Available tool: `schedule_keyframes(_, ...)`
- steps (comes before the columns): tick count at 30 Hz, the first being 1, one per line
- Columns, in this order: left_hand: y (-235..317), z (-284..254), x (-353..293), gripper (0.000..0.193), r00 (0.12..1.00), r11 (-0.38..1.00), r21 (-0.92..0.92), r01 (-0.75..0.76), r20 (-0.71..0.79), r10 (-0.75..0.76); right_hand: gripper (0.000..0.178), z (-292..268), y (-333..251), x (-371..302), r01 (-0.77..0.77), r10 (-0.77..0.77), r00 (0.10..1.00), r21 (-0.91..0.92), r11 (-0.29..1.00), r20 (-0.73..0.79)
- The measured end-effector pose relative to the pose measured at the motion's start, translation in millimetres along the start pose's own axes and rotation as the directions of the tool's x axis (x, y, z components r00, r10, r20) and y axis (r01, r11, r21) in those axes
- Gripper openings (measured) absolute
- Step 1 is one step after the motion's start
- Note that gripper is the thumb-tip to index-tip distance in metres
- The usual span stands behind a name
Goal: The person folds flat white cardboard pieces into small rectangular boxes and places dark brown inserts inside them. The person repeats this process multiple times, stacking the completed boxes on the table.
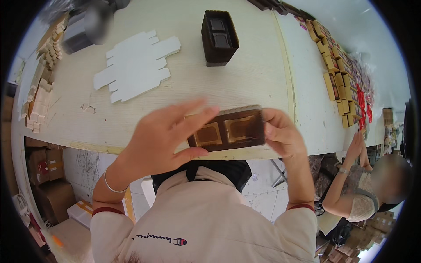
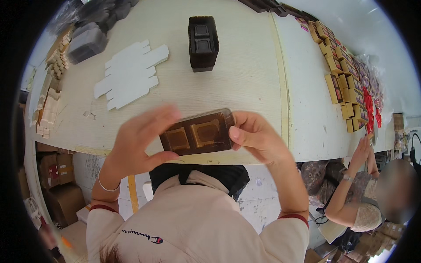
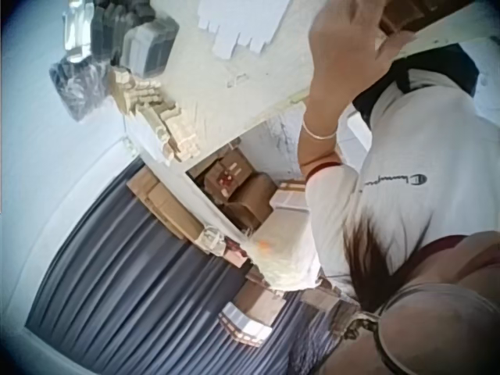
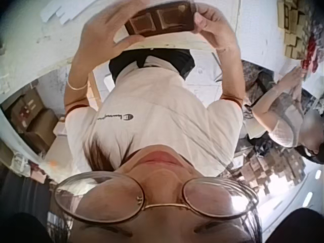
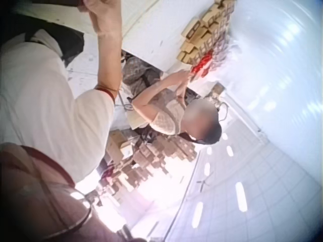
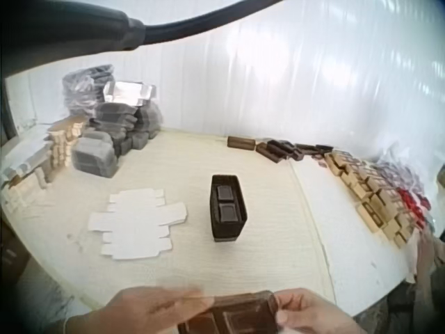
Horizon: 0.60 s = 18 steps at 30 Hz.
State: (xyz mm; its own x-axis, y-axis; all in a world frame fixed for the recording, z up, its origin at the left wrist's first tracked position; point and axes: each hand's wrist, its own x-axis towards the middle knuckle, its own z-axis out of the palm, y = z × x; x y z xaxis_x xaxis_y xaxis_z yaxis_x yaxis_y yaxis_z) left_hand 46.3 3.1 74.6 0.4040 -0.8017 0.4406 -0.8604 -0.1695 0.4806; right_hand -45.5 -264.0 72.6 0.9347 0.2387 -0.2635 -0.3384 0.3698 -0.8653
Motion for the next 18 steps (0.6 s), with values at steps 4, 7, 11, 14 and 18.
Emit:
schedule_keyframes(4, 1.9, 15.0, -7.1, 0.061, 0.975, 0.991, -0.075, 0.115, 0.198, -0.098, 0.036, -5.1, 39.4, -0.4, -0.115, 0.131, 0.991, 0.310, 0.944, -0.033)
schedule_keyframes(7, -1.5, 12.5, -4.2, 0.060, 0.975, 0.979, -0.159, 0.130, 0.202, -0.096, 0.036, 4.8, 47.0, 0.2, -0.049, 0.107, 0.986, 0.383, 0.922, -0.130)
schedule_keyframes(11, -3.7, 13.1, -0.9, 0.060, 0.941, 0.952, -0.143, 0.270, 0.249, -0.229, 0.037, -2.1, 52.1, 3.2, -0.019, 0.077, 0.987, 0.373, 0.927, -0.141)
schedule_keyframes(14, -14.2, 17.4, -0.4, 0.058, 0.926, 0.928, -0.176, 0.328, 0.255, -0.279, 0.037, 4.5, 44.0, 3.2, 0.032, -0.002, 0.975, 0.132, 0.991, -0.221)
schedule_keyframes(18, -18.2, 17.8, 3.7, 0.056, 0.924, 0.938, -0.138, 0.317, 0.266, -0.273, 0.044, 13.8, 39.2, -0.9, 0.162, -0.335, 0.909, -0.533, 0.830, -0.247)
